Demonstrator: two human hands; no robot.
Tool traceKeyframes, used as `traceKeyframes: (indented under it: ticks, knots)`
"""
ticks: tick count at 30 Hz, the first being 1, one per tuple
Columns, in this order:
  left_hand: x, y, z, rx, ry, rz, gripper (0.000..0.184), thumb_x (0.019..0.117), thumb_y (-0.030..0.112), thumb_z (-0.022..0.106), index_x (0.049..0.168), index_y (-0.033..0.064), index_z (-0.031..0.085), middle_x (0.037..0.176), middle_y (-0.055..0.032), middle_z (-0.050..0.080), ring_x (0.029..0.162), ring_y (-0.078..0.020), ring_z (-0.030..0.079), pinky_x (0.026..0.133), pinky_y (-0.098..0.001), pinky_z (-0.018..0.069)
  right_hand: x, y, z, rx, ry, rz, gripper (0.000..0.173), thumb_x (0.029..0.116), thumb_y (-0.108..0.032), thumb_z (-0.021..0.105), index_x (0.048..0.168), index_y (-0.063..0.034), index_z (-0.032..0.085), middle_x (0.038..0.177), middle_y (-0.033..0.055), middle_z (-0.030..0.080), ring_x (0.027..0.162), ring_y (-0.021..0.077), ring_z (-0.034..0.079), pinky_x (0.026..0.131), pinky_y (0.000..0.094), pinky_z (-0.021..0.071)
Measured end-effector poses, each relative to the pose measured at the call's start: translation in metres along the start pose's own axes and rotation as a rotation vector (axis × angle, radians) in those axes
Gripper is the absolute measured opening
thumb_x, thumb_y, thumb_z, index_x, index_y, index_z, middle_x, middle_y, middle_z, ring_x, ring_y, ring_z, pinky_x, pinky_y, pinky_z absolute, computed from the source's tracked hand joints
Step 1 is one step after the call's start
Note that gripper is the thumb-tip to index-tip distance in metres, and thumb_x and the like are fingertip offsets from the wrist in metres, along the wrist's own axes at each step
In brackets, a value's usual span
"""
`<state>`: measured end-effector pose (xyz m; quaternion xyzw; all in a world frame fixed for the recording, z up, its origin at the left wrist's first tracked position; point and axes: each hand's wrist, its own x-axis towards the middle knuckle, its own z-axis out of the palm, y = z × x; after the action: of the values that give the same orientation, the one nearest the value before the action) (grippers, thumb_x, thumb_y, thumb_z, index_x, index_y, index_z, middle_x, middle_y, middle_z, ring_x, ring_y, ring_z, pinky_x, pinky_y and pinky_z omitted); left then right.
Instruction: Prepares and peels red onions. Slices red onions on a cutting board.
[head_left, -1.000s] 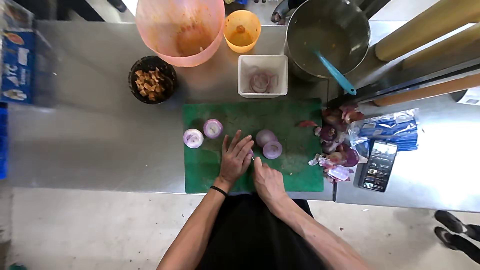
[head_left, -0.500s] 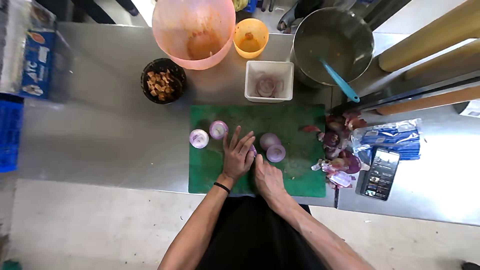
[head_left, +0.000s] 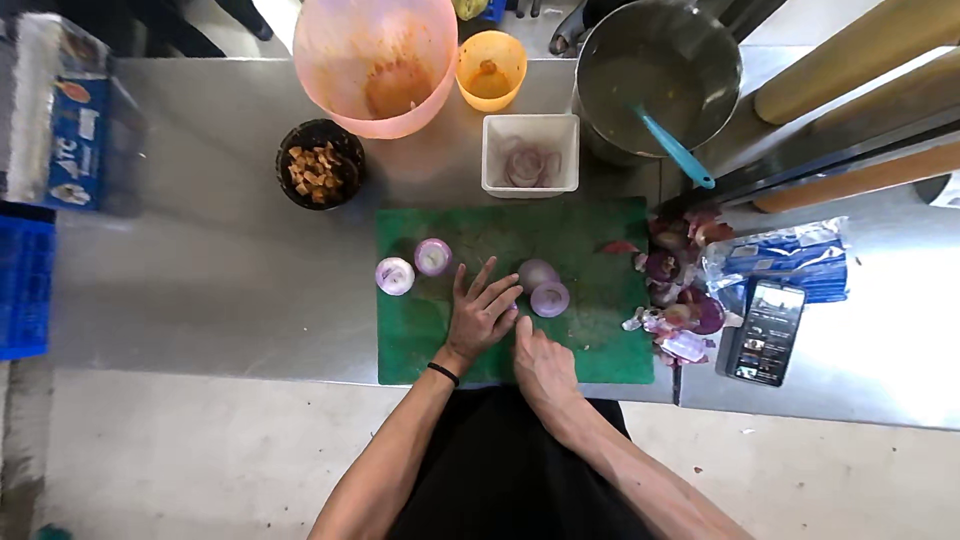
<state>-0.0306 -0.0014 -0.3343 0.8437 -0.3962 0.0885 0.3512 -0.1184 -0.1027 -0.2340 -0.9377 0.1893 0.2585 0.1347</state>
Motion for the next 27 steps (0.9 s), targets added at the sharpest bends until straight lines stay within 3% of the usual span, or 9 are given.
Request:
traceKeyframes:
  ticks: [3,6,14,21,27]
  knots:
    - [0.001,0.015,-0.005,-0.052,-0.094,-0.051,0.037,0.1052,0.031,0.045,0.124,0.0135,0.072,0.141,-0.0050,0.064,0.150,-0.0354,0.035,0.121,-0.0661,0.0116,-0.004,0.005,0.001,-0.030,0.080,0.001,0.021,0.1007,-0.007,0.055,0.120,-0.0031,0.063,0.085,0.0158,0.068,0.070,0.0337,0.071,0.057,0.0442,0.0566]
    - [-0.006,0.014,0.010,-0.054,0.013,-0.043,0.032,0.1034,0.033,0.049,0.115,0.0180,0.074,0.132,-0.0034,0.069,0.145,-0.0328,0.043,0.121,-0.0644,0.0140,-0.008,0.009,0.011,-0.044,0.126,0.006,0.018,0.1006,-0.007,0.056,0.117,-0.0035,0.063,0.082,0.0153,0.067,0.068,0.0330,0.070,0.055,0.0426,0.0556]
    - [-0.005,0.012,0.011,-0.038,0.013,-0.024,0.043,0.1072,0.042,0.037,0.120,0.0200,0.073,0.135,-0.0027,0.068,0.146,-0.0325,0.041,0.121,-0.0642,0.0126,-0.025,0.023,0.009,-0.057,0.011,0.020,0.021,0.1009,-0.008,0.055,0.121,-0.0055,0.062,0.089,0.0168,0.069,0.075,0.0354,0.072,0.060,0.0463,0.0568]
    - [-0.004,0.011,0.011,-0.067,0.002,-0.036,0.043,0.1072,0.037,0.037,0.116,0.0162,0.074,0.130,-0.0044,0.070,0.145,-0.0318,0.043,0.122,-0.0636,0.0127,-0.018,0.031,0.030,-0.017,0.194,-0.051,0.013,0.0974,-0.005,0.060,0.109,-0.0035,0.065,0.077,0.0156,0.066,0.063,0.0339,0.069,0.052,0.0441,0.0549]
    - [-0.002,0.011,0.010,-0.070,0.032,-0.088,0.043,0.1073,0.036,0.036,0.115,0.0143,0.073,0.130,-0.0053,0.070,0.144,-0.0324,0.044,0.122,-0.0634,0.0123,-0.013,0.027,0.023,0.054,0.138,-0.071,0.019,0.0987,-0.010,0.061,0.116,-0.0032,0.062,0.080,0.0164,0.067,0.067,0.0347,0.070,0.055,0.0464,0.0557]
